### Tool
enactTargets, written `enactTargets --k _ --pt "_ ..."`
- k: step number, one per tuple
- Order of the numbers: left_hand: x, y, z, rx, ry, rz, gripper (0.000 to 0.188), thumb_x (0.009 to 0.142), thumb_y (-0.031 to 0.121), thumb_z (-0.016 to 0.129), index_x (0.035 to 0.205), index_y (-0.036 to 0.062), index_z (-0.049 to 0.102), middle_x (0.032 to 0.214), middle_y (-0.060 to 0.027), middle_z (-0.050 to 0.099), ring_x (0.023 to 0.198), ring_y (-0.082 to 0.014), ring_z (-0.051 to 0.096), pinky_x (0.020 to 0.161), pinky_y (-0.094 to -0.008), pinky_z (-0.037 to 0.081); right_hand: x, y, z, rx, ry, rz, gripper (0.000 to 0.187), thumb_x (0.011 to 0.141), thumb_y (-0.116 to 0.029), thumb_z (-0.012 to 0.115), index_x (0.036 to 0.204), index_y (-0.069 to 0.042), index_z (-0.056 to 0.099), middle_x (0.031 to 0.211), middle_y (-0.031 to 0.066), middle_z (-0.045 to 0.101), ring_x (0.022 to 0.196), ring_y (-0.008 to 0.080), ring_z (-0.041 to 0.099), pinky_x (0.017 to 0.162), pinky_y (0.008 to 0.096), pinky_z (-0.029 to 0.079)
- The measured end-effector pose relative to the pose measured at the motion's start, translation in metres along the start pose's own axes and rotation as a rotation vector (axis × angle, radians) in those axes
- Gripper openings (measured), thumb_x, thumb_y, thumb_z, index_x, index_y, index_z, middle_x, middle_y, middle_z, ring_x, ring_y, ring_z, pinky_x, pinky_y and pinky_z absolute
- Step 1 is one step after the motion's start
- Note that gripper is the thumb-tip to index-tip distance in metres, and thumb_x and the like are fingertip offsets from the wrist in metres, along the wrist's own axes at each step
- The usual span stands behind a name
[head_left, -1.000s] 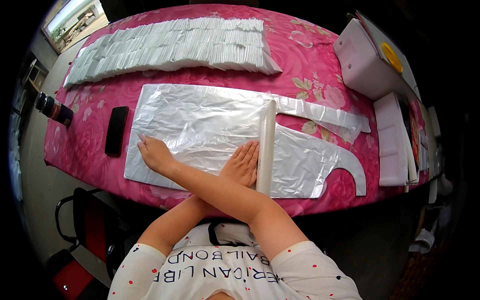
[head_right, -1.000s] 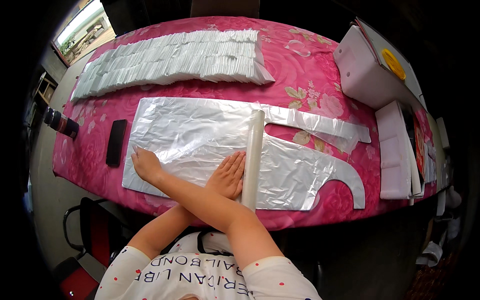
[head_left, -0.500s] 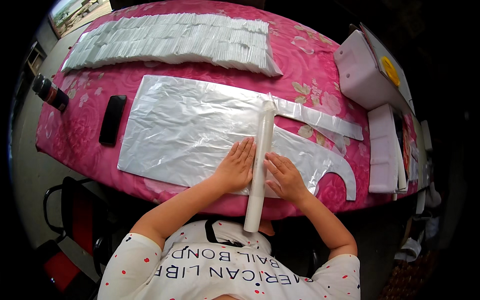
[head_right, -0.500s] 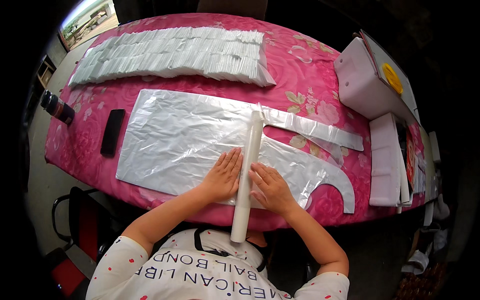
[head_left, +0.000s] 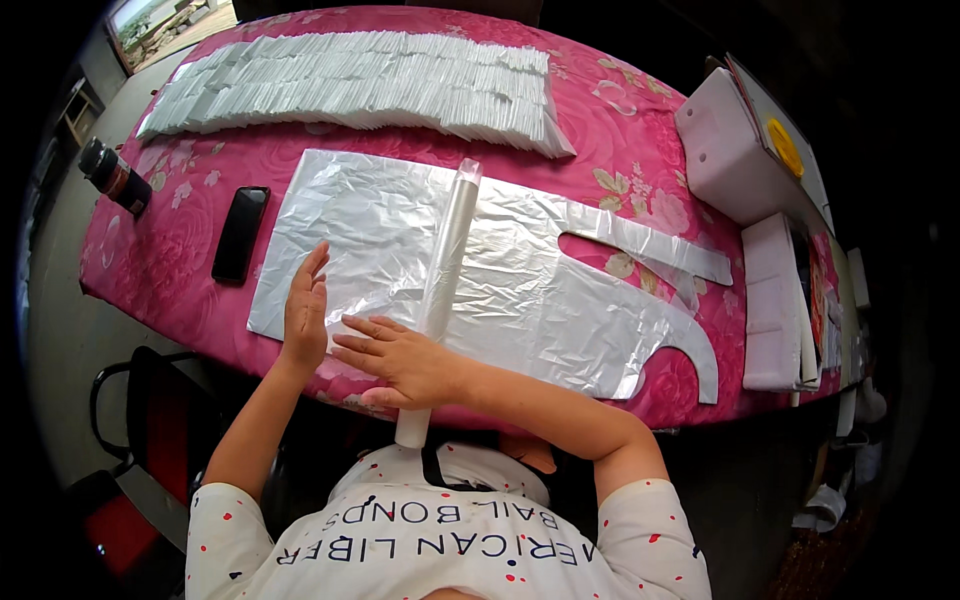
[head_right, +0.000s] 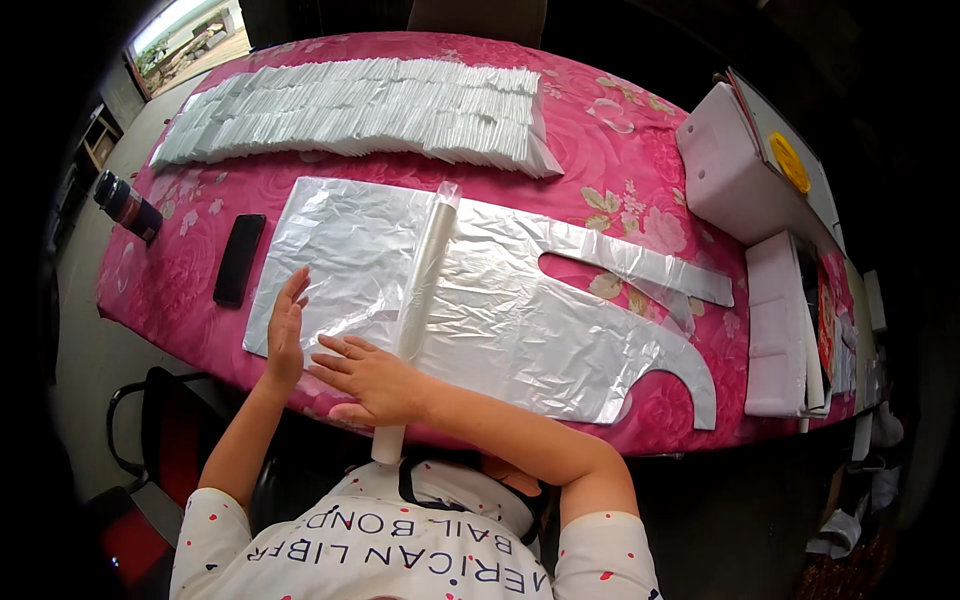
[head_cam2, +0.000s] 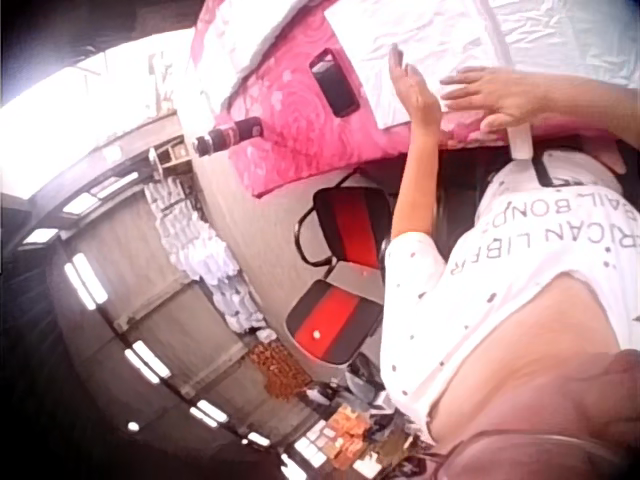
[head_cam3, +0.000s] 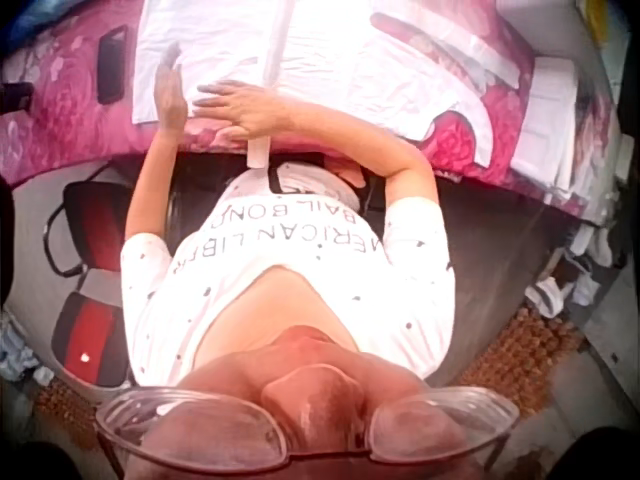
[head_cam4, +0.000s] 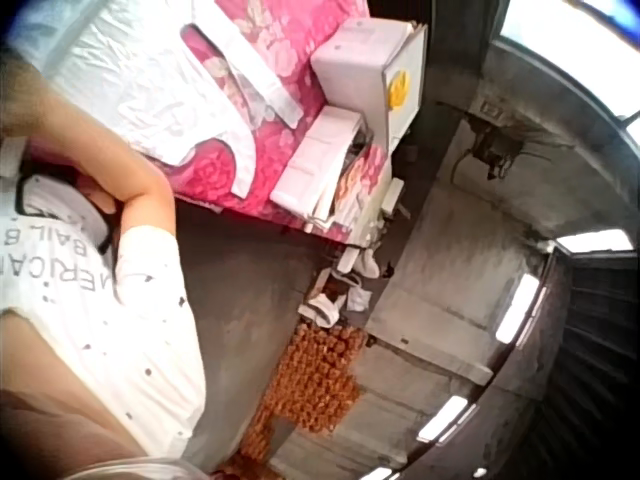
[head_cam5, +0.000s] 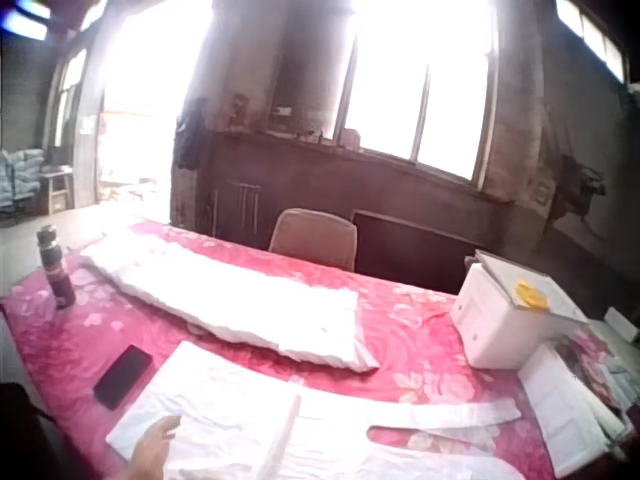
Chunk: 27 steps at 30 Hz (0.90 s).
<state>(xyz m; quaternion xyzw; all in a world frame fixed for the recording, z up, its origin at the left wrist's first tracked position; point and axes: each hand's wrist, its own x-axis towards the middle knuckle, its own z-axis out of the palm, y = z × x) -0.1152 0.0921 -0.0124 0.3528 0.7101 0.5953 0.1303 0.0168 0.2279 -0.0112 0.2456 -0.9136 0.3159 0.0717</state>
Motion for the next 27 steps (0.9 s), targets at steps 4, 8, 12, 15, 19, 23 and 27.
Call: enactTargets --k 4,8,12,15,19,23,27 --pt "-0.033 -0.01 -0.057 0.093 0.111 -0.055 0.049 0.095 0.032 0.03 0.134 0.001 0.035 0.138 -0.012 0.038 0.125 -0.0238 0.038 0.102 -0.0357 0.029 0.026 -0.013 -0.017 0.098 0.138 -0.1 0.046 0.084 -0.029 0.057 0.122 -0.005 0.05 0.125 0.012 0.05 0.122 0.0298 0.042 0.102 0.0427 0.032" --pt "-0.074 -0.011 -0.088 0.103 0.133 -0.147 0.047 0.096 0.027 0.032 0.133 -0.0016 0.036 0.134 -0.0133 0.042 0.121 -0.0233 0.042 0.1 -0.0331 0.032 0.017 0.039 -0.036 -0.145 0.255 0.118 0.039 0.082 -0.021 0.059 0.116 -0.003 0.054 0.122 0.0134 0.052 0.117 0.03 0.046 0.1 0.0415 0.034" --pt "-0.095 -0.009 -0.088 0.066 0.115 -0.199 0.047 0.096 0.027 0.032 0.133 -0.0013 0.036 0.134 -0.0129 0.041 0.118 -0.0225 0.044 0.099 -0.0328 0.033 0.045 0.071 -0.021 -0.338 0.05 0.106 0.049 0.087 -0.035 0.05 0.127 -0.007 0.046 0.134 0.0113 0.043 0.129 0.028 0.031 0.107 0.0428 0.022" --pt "-0.092 0.0 -0.078 0.206 0.051 -0.235 0.047 0.09 0.018 0.044 0.132 -0.0024 0.035 0.128 -0.0156 0.043 0.113 -0.0253 0.046 0.097 -0.0343 0.035 0.086 0.084 0.005 -0.34 0.037 0.079 0.053 0.088 -0.04 0.046 0.131 -0.008 0.043 0.138 0.0099 0.038 0.133 0.0275 0.025 0.109 0.0433 0.018" --pt "-0.092 0.001 -0.061 0.662 -0.007 -0.203 0.071 0.077 0.02 0.065 0.133 -0.0047 0.028 0.117 -0.0213 0.042 0.105 -0.0332 0.046 0.094 -0.0391 0.036 0.148 0.073 0.034 -0.331 -0.012 0.201 0.056 0.087 -0.037 0.048 0.133 -0.007 0.04 0.14 0.0122 0.035 0.135 0.031 0.021 0.11 0.0447 0.015" --pt "-0.084 -0.003 -0.054 0.848 0.045 -0.272 0.085 0.066 0.017 0.075 0.133 -0.004 0.027 0.111 -0.0209 0.045 0.103 -0.035 0.046 0.091 -0.0398 0.039 0.17 0.066 0.066 -0.256 0.369 0.412 0.064 0.08 -0.026 0.053 0.136 -0.002 0.033 0.143 0.0228 0.023 0.136 0.0359 0.014 0.109 0.046 0.012" --pt "-0.078 0.002 -0.068 0.314 0.014 -0.482 0.073 0.068 0.01 0.073 0.13 -0.0023 0.036 0.097 -0.0142 0.057 0.088 -0.0237 0.058 0.079 -0.0333 0.047 0.164 0.066 0.077 -0.078 0.634 0.644 0.085 0.073 -0.015 0.053 0.141 0.002 0.006 0.144 0.0283 0.004 0.136 0.0381 0.007 0.109 0.0459 0.011"
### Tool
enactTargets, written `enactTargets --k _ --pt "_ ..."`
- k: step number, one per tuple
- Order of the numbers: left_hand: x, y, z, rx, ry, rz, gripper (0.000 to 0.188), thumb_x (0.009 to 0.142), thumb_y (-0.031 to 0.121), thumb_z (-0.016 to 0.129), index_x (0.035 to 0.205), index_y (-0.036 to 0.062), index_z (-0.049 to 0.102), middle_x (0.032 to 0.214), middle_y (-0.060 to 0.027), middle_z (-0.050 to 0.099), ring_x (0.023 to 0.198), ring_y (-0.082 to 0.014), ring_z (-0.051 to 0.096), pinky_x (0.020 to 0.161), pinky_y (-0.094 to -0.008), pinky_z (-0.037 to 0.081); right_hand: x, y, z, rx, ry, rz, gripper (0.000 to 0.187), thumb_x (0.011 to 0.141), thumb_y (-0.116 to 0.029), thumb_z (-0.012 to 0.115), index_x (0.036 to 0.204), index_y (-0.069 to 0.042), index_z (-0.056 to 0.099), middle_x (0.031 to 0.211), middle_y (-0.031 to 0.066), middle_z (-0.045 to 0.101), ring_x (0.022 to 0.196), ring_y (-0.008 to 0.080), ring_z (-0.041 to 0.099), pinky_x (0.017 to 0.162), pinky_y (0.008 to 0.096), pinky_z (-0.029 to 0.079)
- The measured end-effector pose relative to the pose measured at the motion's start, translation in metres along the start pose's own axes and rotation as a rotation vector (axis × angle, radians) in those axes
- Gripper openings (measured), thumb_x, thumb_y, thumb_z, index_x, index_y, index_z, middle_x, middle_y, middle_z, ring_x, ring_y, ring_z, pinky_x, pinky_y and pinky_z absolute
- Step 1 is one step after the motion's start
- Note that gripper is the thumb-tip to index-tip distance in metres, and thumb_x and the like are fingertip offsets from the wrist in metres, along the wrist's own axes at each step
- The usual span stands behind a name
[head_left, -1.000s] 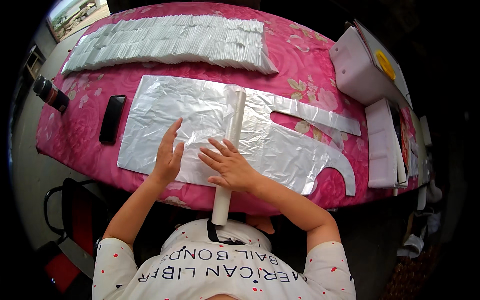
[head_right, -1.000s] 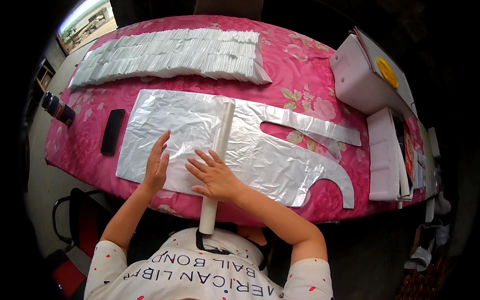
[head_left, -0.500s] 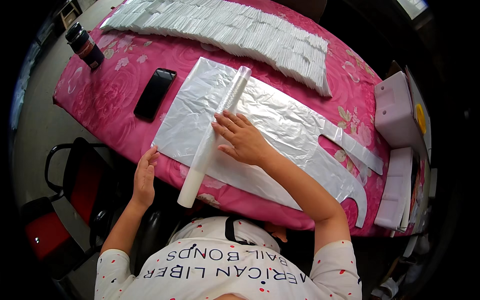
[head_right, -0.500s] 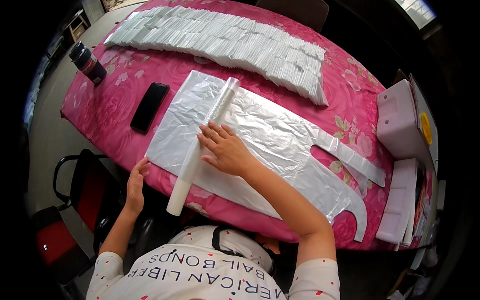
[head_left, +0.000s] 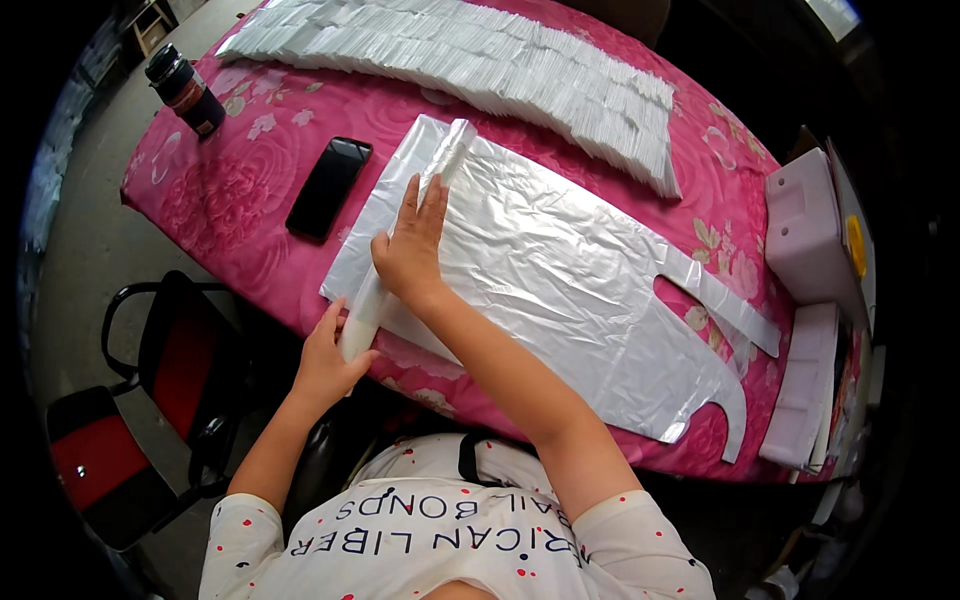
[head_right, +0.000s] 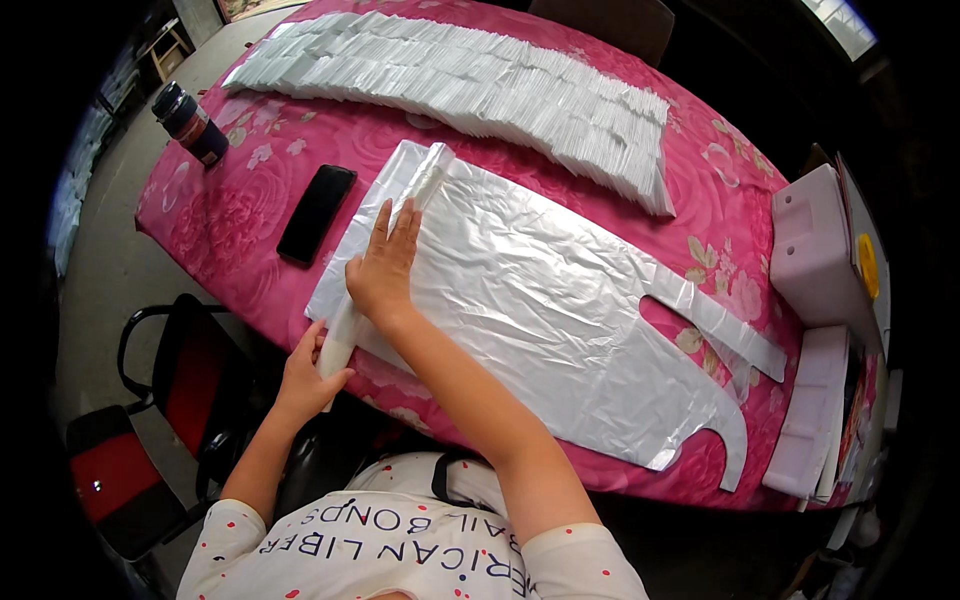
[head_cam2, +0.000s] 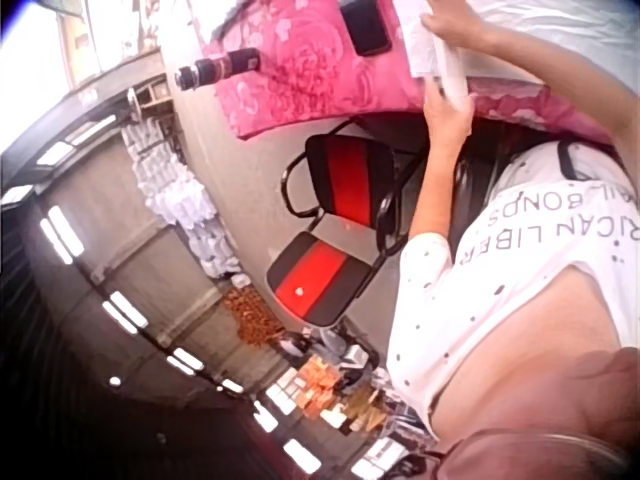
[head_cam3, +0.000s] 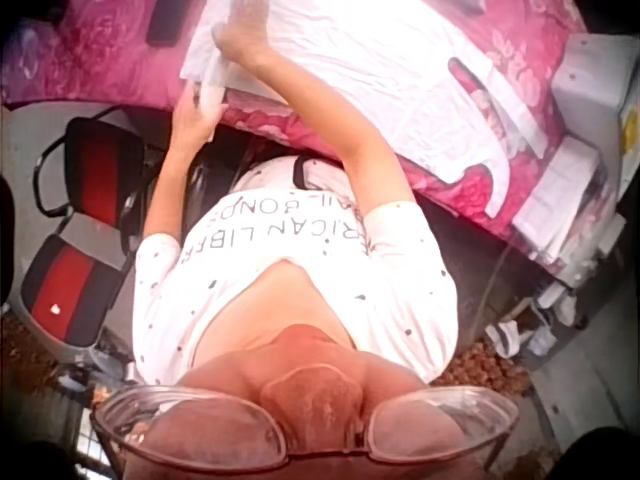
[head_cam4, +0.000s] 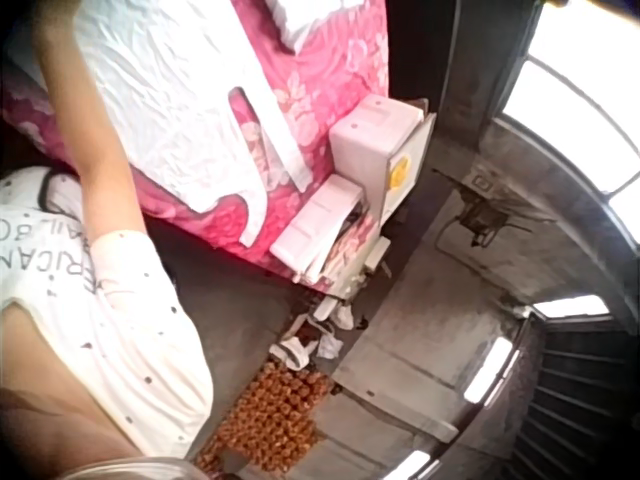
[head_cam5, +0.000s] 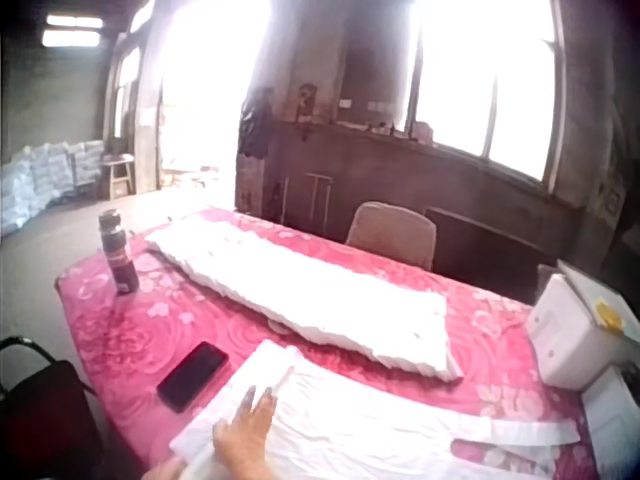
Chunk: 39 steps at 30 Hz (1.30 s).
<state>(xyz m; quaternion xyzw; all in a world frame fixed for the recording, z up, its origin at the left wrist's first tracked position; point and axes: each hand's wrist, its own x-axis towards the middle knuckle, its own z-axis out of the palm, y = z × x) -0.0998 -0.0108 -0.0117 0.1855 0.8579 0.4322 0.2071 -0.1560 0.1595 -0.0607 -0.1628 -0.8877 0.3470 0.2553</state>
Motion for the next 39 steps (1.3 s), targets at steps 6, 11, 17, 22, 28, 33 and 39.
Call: enactTargets --k 6,11,17,22,28,33,39 --pt "-0.023 0.009 0.013 -1.206 -0.558 -0.202 0.065 0.076 0.028 0.066 0.125 -0.0055 0.039 0.112 -0.0196 0.057 0.087 -0.0179 0.061 0.072 -0.0318 0.054 0.004 -0.002 -0.067 1.475 -0.139 0.625 0.067 0.073 -0.014 0.064 0.126 -0.001 0.027 0.108 0.0145 0.049 0.087 0.0195 0.056 0.082 0.0331 0.048" --pt "-0.018 0.033 0.035 -1.492 -1.043 -0.266 0.064 0.077 0.032 0.061 0.125 -0.0059 0.04 0.106 -0.0219 0.057 0.078 -0.0181 0.06 0.066 -0.0323 0.053 -0.003 -0.007 -0.141 1.599 -0.124 0.54 0.064 0.074 -0.016 0.066 0.124 0.0 0.029 0.094 0.0101 0.053 0.081 0.0155 0.055 0.075 0.0309 0.049" --pt "-0.015 0.068 0.073 -0.683 -0.495 -0.277 0.035 0.087 0.027 0.055 0.112 0.0028 0.05 0.081 -0.0052 0.057 0.073 -0.0109 0.057 0.06 -0.0279 0.05 -0.027 0.004 -0.18 1.202 0.095 0.457 0.044 0.075 -0.011 0.066 0.107 0.001 0.039 0.092 0.0098 0.054 0.078 0.0166 0.058 0.074 0.0321 0.049" --pt "-0.02 0.092 0.096 -0.194 -0.484 -0.006 0.044 0.075 0.019 0.065 0.112 0.0016 0.05 0.083 -0.0076 0.059 0.07 -0.0137 0.059 0.064 -0.0293 0.048 -0.047 0.021 -0.198 1.126 0.181 0.491 0.044 0.075 -0.011 0.066 0.108 0.001 0.039 0.09 0.0093 0.055 0.078 0.0162 0.058 0.073 0.0325 0.049" --pt "-0.021 0.104 0.108 -0.136 -0.59 -0.061 0.046 0.072 0.015 0.064 0.113 0.0002 0.049 0.085 -0.0089 0.06 0.074 -0.015 0.06 0.065 -0.0301 0.048 -0.073 0.039 -0.21 1.071 0.275 0.6 0.046 0.074 -0.01 0.067 0.109 0.001 0.038 0.094 0.0103 0.056 0.081 0.0137 0.056 0.073 0.0292 0.048" --pt "-0.028 0.088 0.121 -0.299 -0.648 -0.205 0.046 0.071 0.019 0.064 0.109 0.0006 0.048 0.079 -0.0093 0.057 0.063 -0.0144 0.058 0.06 -0.0292 0.048 -0.086 0.056 -0.209 1.014 0.276 0.6 0.053 0.074 -0.014 0.07 0.112 0.003 0.037 0.096 0.0118 0.056 0.085 0.0148 0.056 0.075 0.0295 0.048" --pt "-0.024 0.051 0.1 -0.743 -1.08 -0.539 0.061 0.061 0.035 0.067 0.11 0.0038 0.047 0.069 -0.0086 0.052 0.053 -0.0161 0.053 0.048 -0.0285 0.044 -0.085 0.124 -0.239 0.964 0.345 0.597 0.07 0.076 -0.021 0.072 0.127 0.007 0.032 0.104 0.0127 0.053 0.093 0.0159 0.054 0.077 0.0281 0.047"
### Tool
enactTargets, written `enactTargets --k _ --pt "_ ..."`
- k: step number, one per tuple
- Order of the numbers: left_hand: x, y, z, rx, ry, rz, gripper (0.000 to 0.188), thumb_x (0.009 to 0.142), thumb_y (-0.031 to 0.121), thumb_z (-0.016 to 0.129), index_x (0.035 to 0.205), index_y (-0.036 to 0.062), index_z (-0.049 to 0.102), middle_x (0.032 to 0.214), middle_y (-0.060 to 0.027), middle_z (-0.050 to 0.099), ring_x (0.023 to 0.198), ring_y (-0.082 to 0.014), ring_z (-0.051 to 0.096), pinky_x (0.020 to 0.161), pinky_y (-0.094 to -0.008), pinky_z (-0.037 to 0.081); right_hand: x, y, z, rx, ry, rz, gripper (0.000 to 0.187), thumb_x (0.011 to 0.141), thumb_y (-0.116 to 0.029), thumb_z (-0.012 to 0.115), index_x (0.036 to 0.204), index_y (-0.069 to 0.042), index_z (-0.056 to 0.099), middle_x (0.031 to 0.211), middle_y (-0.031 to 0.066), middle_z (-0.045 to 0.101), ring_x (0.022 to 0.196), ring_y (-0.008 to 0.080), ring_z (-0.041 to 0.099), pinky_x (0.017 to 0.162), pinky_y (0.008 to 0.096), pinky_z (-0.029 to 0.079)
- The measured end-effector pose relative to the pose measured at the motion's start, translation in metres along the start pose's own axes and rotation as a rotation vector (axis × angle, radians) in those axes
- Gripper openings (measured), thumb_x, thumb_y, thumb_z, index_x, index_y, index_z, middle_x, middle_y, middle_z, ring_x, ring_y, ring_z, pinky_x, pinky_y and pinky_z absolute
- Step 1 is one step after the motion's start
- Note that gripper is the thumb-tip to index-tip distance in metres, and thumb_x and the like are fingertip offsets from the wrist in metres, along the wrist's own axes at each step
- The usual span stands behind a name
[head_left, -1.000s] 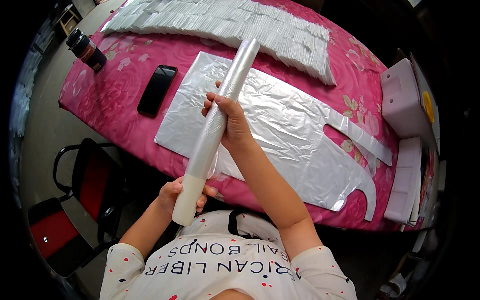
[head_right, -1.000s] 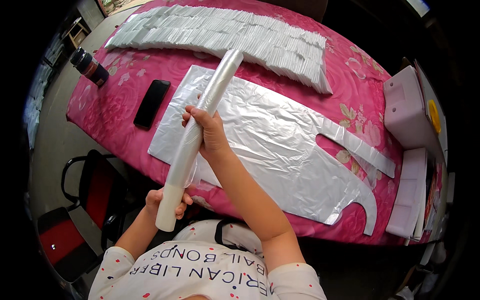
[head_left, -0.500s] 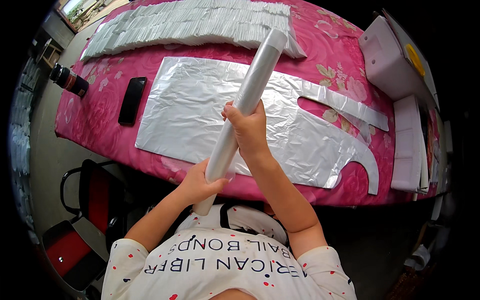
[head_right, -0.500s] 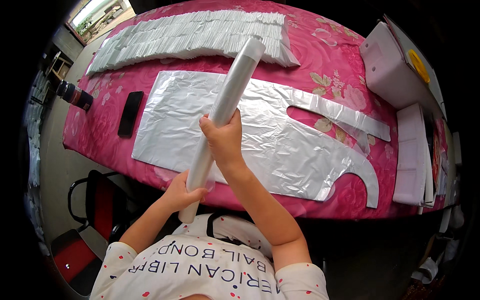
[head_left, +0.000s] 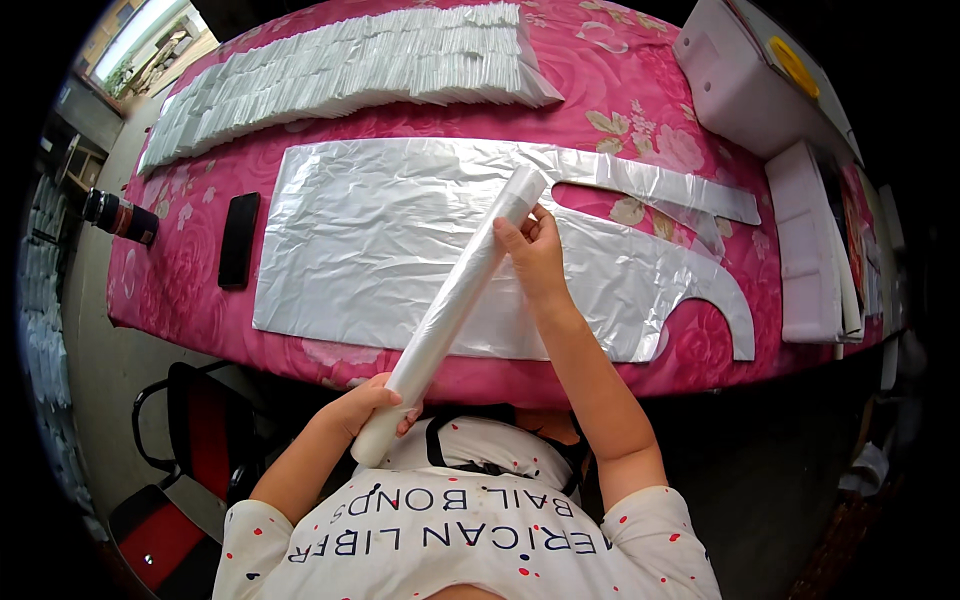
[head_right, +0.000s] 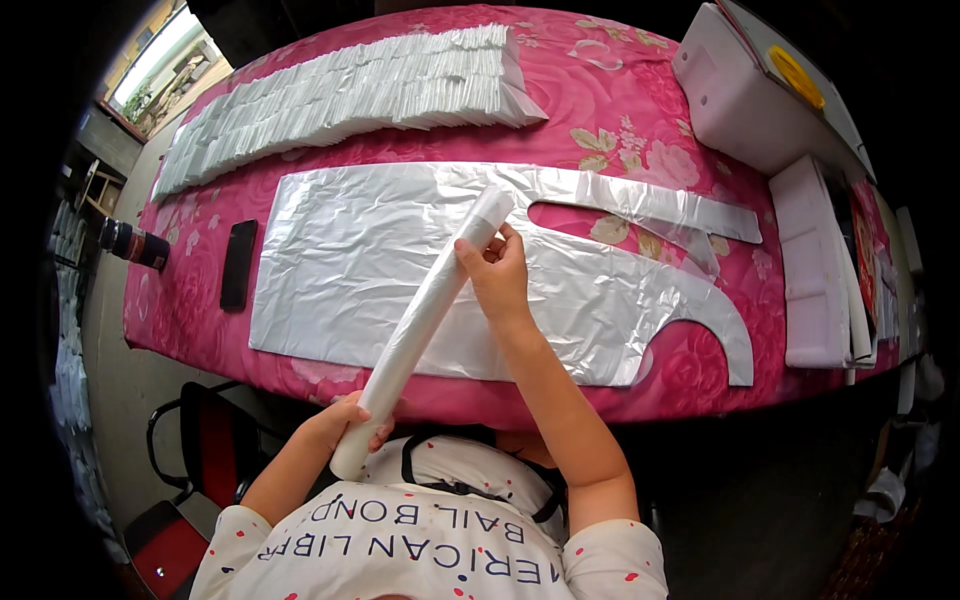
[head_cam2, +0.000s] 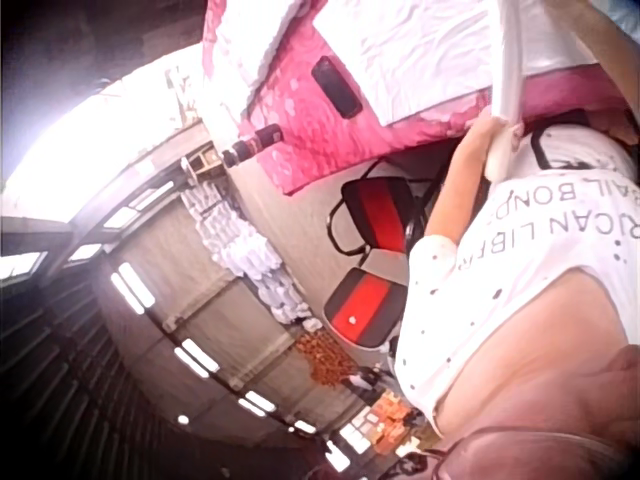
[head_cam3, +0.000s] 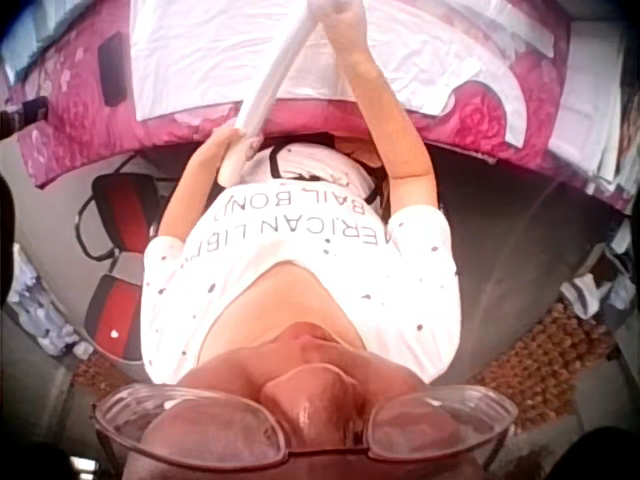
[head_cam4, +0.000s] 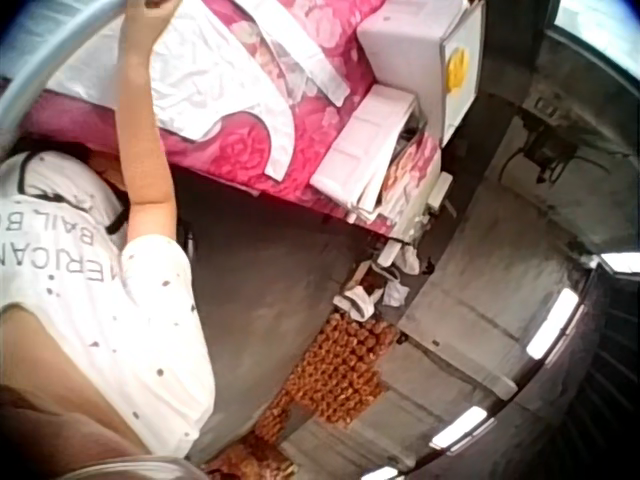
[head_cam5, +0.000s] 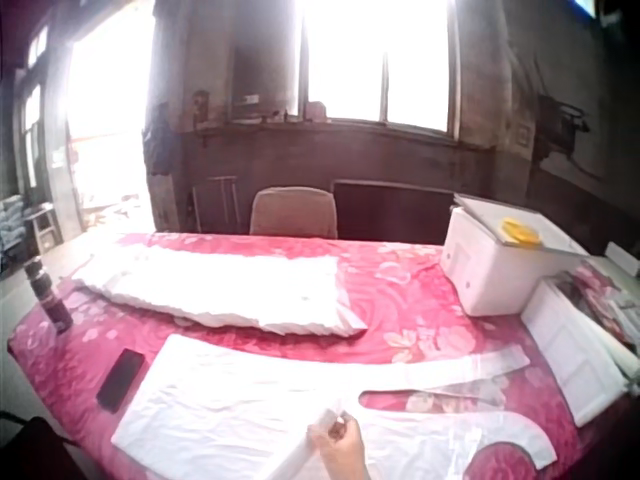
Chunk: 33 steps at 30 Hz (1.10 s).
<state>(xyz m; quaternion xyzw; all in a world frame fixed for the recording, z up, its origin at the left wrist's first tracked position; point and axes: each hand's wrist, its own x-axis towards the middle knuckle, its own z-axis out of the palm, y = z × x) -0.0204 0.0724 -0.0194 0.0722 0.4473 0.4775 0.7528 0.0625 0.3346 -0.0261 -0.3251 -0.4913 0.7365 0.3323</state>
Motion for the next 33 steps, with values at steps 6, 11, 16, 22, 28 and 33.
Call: enactTargets --k 6,11,16,22,28,33 --pt "-0.013 -0.022 -0.017 -0.258 -0.135 -0.101 0.073 0.06 0.032 0.065 0.119 -0.0081 0.048 0.062 -0.01 0.052 0.05 -0.0165 0.052 0.047 -0.0274 0.045 0.036 -0.004 -0.054 -0.32 0.005 -0.029 0.034 0.081 -0.025 0.065 0.102 0.001 0.059 0.086 0.0051 0.06 0.072 0.0104 0.055 0.064 0.0236 0.046" --pt "-0.015 -0.025 -0.016 -0.257 -0.137 -0.151 0.073 0.061 0.031 0.064 0.119 -0.0087 0.046 0.064 -0.0079 0.052 0.051 -0.0151 0.05 0.048 -0.0257 0.044 0.043 -0.012 -0.048 -0.425 -0.199 0.091 0.025 0.082 -0.024 0.063 0.093 -0.002 0.063 0.079 0.0014 0.06 0.066 0.007 0.052 0.059 0.0211 0.043" --pt "-0.014 -0.026 -0.021 -0.336 -0.205 -0.181 0.072 0.062 0.03 0.063 0.12 -0.0086 0.045 0.066 -0.0082 0.053 0.052 -0.0153 0.051 0.05 -0.0254 0.044 0.042 -0.027 -0.046 -0.59 -0.431 0.249 0.02 0.084 -0.023 0.062 0.087 -0.004 0.063 0.073 -0.0022 0.057 0.061 0.0044 0.048 0.056 0.02 0.04" --pt "-0.015 -0.017 -0.014 -0.24 -0.163 -0.145 0.067 0.065 0.032 0.066 0.117 -0.0056 0.047 0.067 -0.0071 0.054 0.054 -0.0137 0.052 0.051 -0.0246 0.045 0.041 -0.02 -0.065 -0.663 -0.357 0.009 0.017 0.084 -0.016 0.061 0.083 0.001 0.063 0.067 -0.0013 0.058 0.059 0.006 0.047 0.054 0.0221 0.039" --pt "-0.023 -0.02 -0.025 0.003 -0.162 -0.297 0.063 0.065 0.031 0.069 0.113 -0.004 0.049 0.07 -0.0077 0.055 0.061 -0.0141 0.055 0.058 -0.0255 0.045 0.074 -0.053 -0.16 -0.723 0.197 -0.13 0.019 0.085 -0.016 0.058 0.085 0.003 0.062 0.066 0.0001 0.058 0.058 0.0077 0.053 0.052 0.0257 0.043" --pt "-0.036 -0.008 -0.036 0.356 -0.234 -0.393 0.048 0.068 0.02 0.064 0.111 0.0011 0.052 0.082 -0.006 0.057 0.073 -0.0115 0.056 0.068 -0.0262 0.047 0.073 -0.078 -0.247 -1.013 0.404 -0.219 0.019 0.087 -0.017 0.055 0.088 0.001 0.062 0.066 0.0008 0.058 0.057 0.0088 0.055 0.05 0.0241 0.045"
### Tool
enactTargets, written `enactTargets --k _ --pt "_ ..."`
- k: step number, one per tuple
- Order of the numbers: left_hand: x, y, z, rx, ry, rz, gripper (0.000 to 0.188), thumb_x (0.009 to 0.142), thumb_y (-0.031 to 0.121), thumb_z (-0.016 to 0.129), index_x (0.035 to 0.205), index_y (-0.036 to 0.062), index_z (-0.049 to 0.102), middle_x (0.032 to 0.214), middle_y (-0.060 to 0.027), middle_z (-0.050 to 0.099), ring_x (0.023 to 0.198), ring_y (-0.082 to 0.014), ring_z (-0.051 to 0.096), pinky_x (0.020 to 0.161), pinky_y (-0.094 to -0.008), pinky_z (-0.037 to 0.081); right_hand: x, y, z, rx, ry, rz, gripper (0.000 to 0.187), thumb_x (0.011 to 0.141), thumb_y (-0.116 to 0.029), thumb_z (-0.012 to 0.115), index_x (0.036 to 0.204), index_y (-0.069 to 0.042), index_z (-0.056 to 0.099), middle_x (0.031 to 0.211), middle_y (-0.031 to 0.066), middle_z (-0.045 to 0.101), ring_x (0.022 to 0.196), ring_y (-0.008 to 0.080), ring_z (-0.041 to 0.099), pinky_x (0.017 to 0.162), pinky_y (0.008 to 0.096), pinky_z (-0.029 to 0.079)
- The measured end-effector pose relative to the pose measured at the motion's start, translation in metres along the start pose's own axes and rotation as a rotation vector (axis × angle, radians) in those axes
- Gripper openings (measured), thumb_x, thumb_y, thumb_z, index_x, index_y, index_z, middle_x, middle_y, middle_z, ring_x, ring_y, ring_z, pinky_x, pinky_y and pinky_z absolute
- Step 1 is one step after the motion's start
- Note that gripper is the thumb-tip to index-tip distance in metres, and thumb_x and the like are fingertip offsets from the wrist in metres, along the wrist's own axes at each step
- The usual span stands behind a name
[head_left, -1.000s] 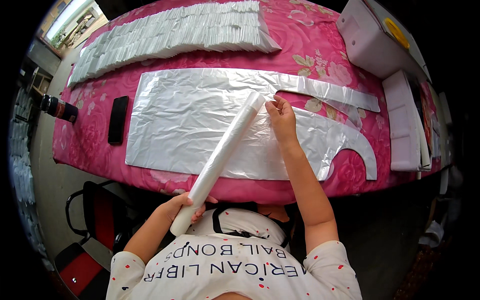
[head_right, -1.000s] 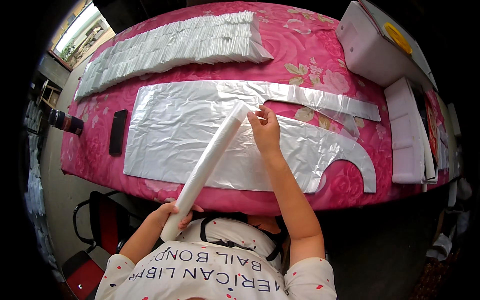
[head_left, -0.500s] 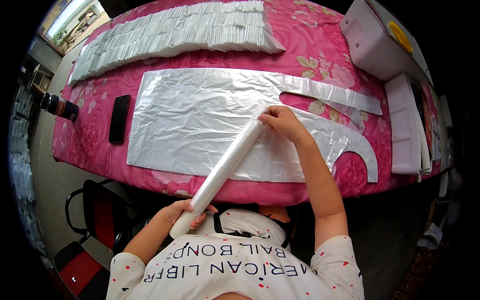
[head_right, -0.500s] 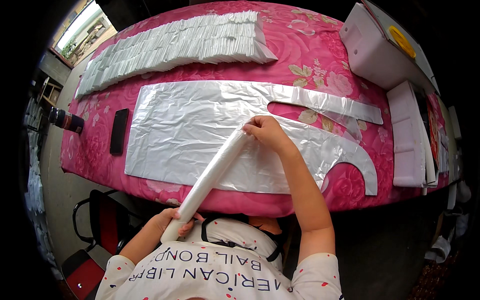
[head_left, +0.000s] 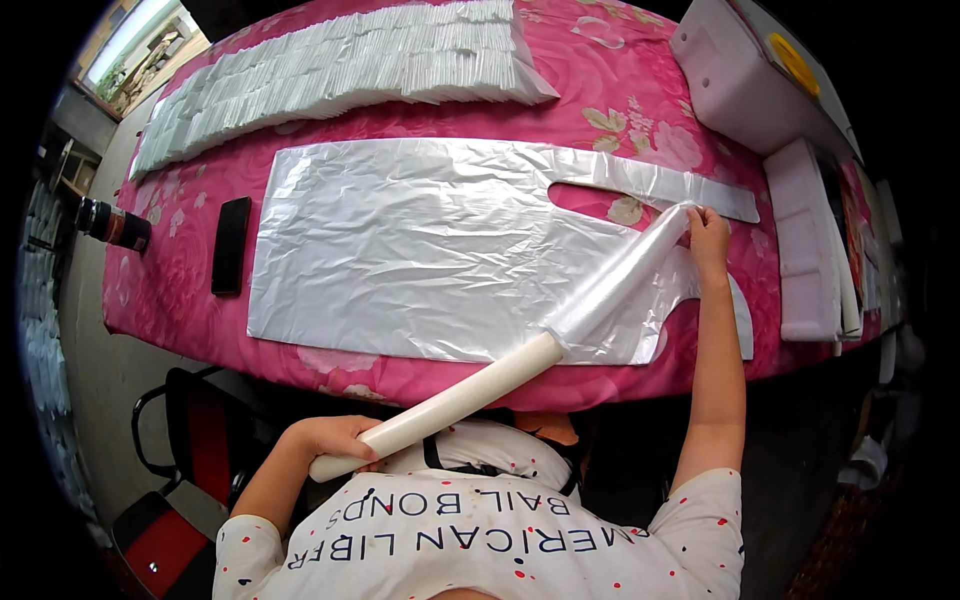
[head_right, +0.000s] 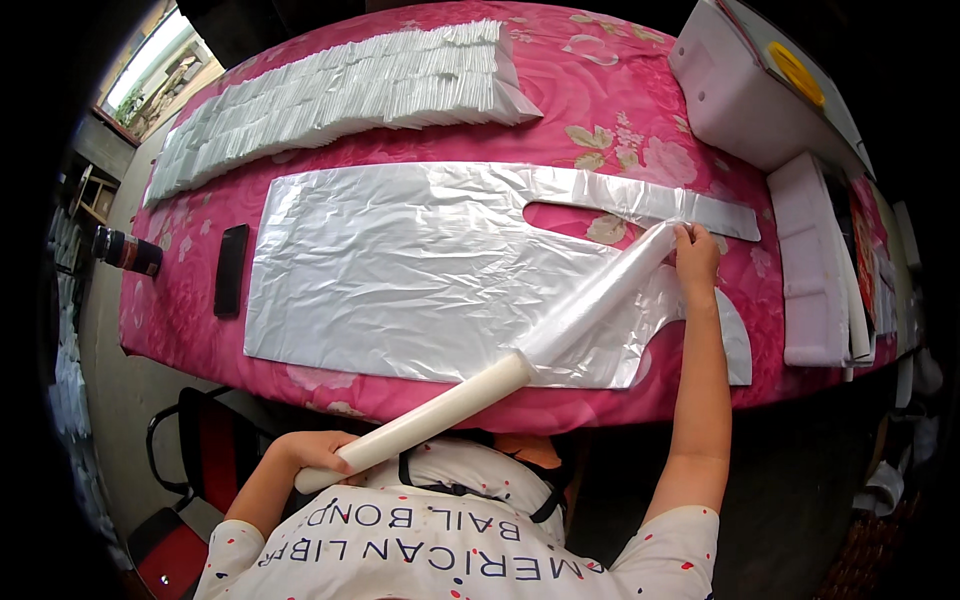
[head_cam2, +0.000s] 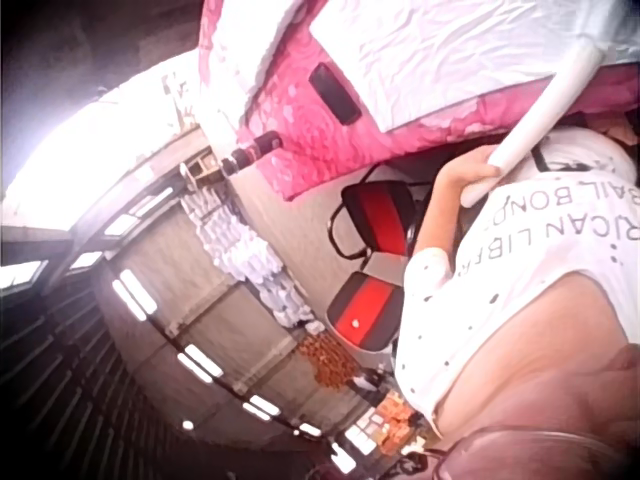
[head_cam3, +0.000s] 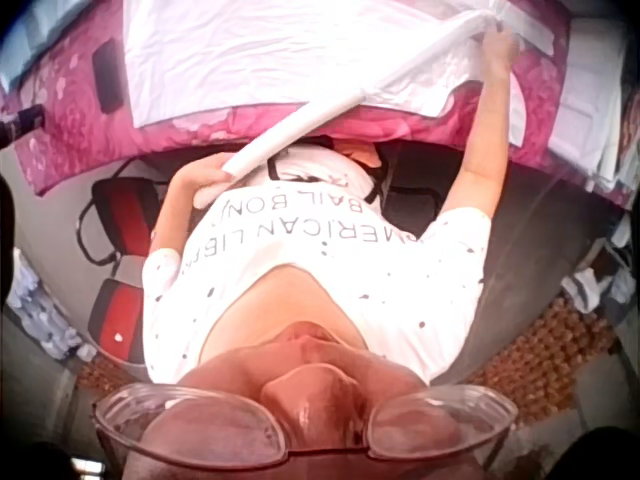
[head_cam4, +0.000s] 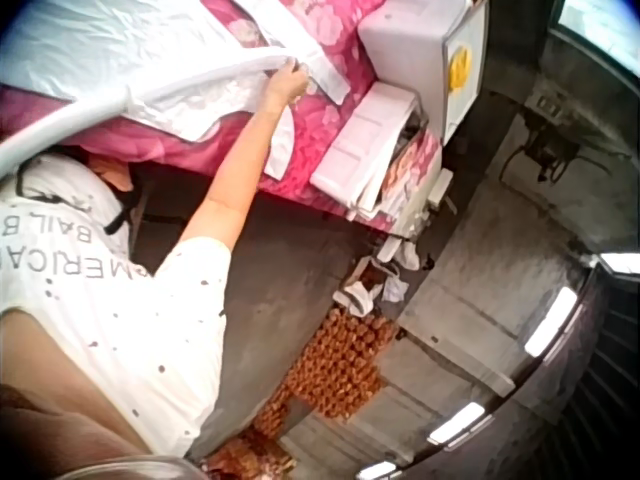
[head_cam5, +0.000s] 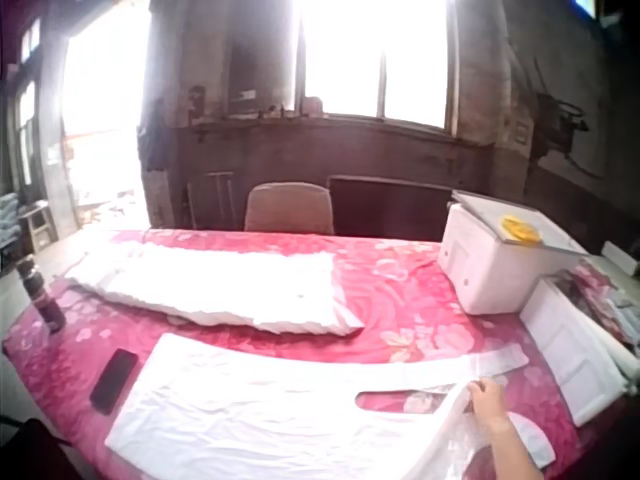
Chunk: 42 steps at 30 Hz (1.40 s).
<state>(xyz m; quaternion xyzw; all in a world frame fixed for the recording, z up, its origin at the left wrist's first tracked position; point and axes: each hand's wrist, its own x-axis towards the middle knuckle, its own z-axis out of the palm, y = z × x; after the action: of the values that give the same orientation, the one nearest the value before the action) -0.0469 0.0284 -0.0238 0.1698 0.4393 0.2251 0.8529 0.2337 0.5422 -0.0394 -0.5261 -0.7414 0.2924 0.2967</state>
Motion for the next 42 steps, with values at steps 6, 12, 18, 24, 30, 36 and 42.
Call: enactTargets --k 6,12,18,24,30,36,42 --pt "-0.002 0.068 0.013 0.699 0.101 -0.023 0.044 0.068 0.021 0.065 0.106 0.0013 0.056 0.084 -0.0088 0.063 0.077 -0.0193 0.061 0.072 -0.0311 0.047 -0.01 -0.019 0.016 0.295 -0.054 0.064 0.02 0.086 -0.017 0.057 0.09 0.002 0.062 0.07 0.005 0.062 0.055 0.0096 0.055 0.049 0.0257 0.044" --pt "0.024 0.171 0.033 1.406 0.426 0.208 0.036 0.06 0.016 0.061 0.093 0.0041 0.06 0.079 -0.0158 0.062 0.075 -0.0332 0.06 0.068 -0.0407 0.046 -0.021 -0.071 0.064 0.147 -0.236 -0.068 0.021 0.084 -0.018 0.059 0.088 0.003 0.062 0.07 0.0057 0.061 0.063 0.012 0.053 0.062 0.0278 0.043" --pt "0.075 0.176 0.005 1.669 0.855 0.903 0.044 0.07 0.014 0.067 0.111 0.0039 0.054 0.104 -0.0115 0.059 0.095 -0.0294 0.057 0.083 -0.0383 0.046 -0.028 -0.109 0.101 0.198 -0.402 -0.205 0.021 0.085 -0.018 0.058 0.088 0.003 0.062 0.071 0.0064 0.061 0.061 0.013 0.054 0.06 0.0276 0.043" --pt "0.088 0.14 -0.001 1.885 0.404 0.902 0.057 0.082 0.032 0.057 0.126 -0.0011 0.043 0.129 -0.0162 0.045 0.121 -0.0295 0.042 0.102 -0.0397 0.032 -0.02 -0.103 0.115 0.265 -0.487 -0.158 0.021 0.084 -0.018 0.058 0.088 0.003 0.062 0.071 0.0069 0.062 0.06 0.0128 0.054 0.061 0.0274 0.045" --pt "0.095 0.112 -0.003 1.851 0.491 0.793 0.081 0.083 0.059 0.04 0.133 -0.0047 0.034 0.141 -0.0199 0.03 0.132 -0.0309 0.028 0.109 -0.042 0.018 -0.018 -0.097 0.117 0.177 -0.338 -0.085 0.024 0.084 -0.019 0.059 0.098 0.001 0.06 0.086 0.0112 0.062 0.07 0.0172 0.058 0.069 0.0291 0.047" --pt "0.111 0.078 0.031 1.824 0.631 0.714 0.08 0.082 0.058 0.042 0.134 -0.003 0.034 0.142 -0.02 0.029 0.134 -0.0313 0.025 0.109 -0.0434 0.015 -0.117 -0.146 0.082 0.157 -0.445 -0.483 0.037 0.081 -0.019 0.063 0.113 -0.003 0.055 0.11 0.0146 0.054 0.096 0.0249 0.054 0.082 0.0338 0.044" --pt "0.118 0.068 0.044 1.792 0.718 0.712 0.08 0.081 0.059 0.044 0.137 0.0035 0.034 0.143 -0.0197 0.028 0.135 -0.0313 0.023 0.109 -0.0453 0.012 -0.199 -0.131 0.07 -0.239 -0.419 -0.825 0.044 0.075 -0.009 0.064 0.118 -0.01 0.056 0.108 0.0097 0.055 0.098 0.0294 0.052 0.085 0.0368 0.043"
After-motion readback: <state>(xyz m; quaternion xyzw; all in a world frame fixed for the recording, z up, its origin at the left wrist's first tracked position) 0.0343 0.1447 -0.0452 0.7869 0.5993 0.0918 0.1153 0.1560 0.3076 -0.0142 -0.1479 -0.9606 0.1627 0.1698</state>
